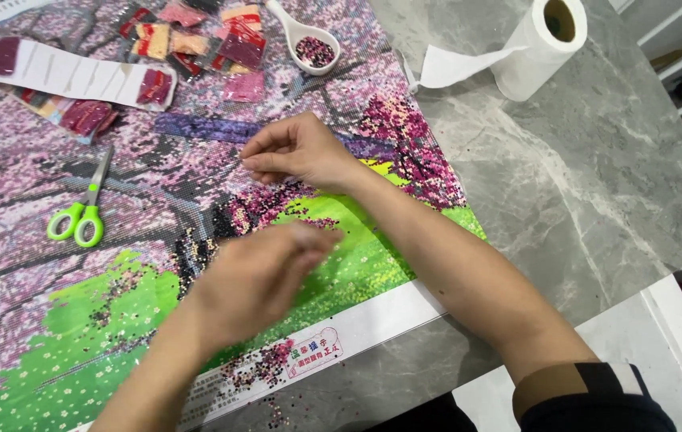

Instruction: A person is working on a diamond painting, using a specialized pen to pick up small resin beads and place them onto a coded adhesive canvas to create a mosaic image.

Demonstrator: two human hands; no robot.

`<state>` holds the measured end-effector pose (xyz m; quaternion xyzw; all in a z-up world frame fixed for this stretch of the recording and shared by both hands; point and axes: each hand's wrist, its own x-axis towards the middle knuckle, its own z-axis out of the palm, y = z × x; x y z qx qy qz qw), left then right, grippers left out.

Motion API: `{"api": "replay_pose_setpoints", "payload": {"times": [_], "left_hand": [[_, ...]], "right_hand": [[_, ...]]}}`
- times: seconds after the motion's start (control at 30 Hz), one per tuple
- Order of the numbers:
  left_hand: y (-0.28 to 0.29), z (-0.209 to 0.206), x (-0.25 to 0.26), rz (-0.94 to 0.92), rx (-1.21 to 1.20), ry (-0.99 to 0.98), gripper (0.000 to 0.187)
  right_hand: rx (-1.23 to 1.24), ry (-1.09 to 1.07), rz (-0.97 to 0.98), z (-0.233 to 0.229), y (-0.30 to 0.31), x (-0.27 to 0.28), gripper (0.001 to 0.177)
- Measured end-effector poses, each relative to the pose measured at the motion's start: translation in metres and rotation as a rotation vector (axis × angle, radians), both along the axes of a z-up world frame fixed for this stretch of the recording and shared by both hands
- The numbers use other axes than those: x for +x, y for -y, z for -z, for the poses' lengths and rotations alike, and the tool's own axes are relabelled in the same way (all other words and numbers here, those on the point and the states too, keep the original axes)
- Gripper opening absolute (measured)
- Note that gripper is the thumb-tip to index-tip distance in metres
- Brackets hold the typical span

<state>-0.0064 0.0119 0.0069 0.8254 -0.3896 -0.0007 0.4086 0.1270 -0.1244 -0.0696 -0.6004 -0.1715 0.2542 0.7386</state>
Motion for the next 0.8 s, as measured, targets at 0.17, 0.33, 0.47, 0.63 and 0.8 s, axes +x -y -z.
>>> {"api": "replay_pose_setpoints", "payload": {"times": [0.17,0.33,0.47,0.63,0.8], "left_hand": [[-0.020,-0.022,-0.002,-0.259,-0.591,-0.366,0.008],[-0.035,-0.020,-0.002,-0.085,-1.218,-0.666,0.015],[-0.038,-0.032,-0.010,-0.048,-1.264,-0.683,0.014],[-0.038,-0.039,-0.013,0.005,-1.252,-0.614,0.013],[-0.037,-0.043,-0.016,0.030,-1.250,-0.597,0.013]], "right_hand": [[0.056,0.000,0.004,0.009,-0.001,0.004,0.023],[0.218,0.102,0.044,-0.023,0.002,-0.006,0.021],[0.372,0.235,-0.033,-0.073,0.009,-0.021,0.020],[0.382,0.584,0.083,-0.109,0.009,-0.051,0.010],[0.240,0.795,0.190,-0.111,0.013,-0.055,0.027]]}}
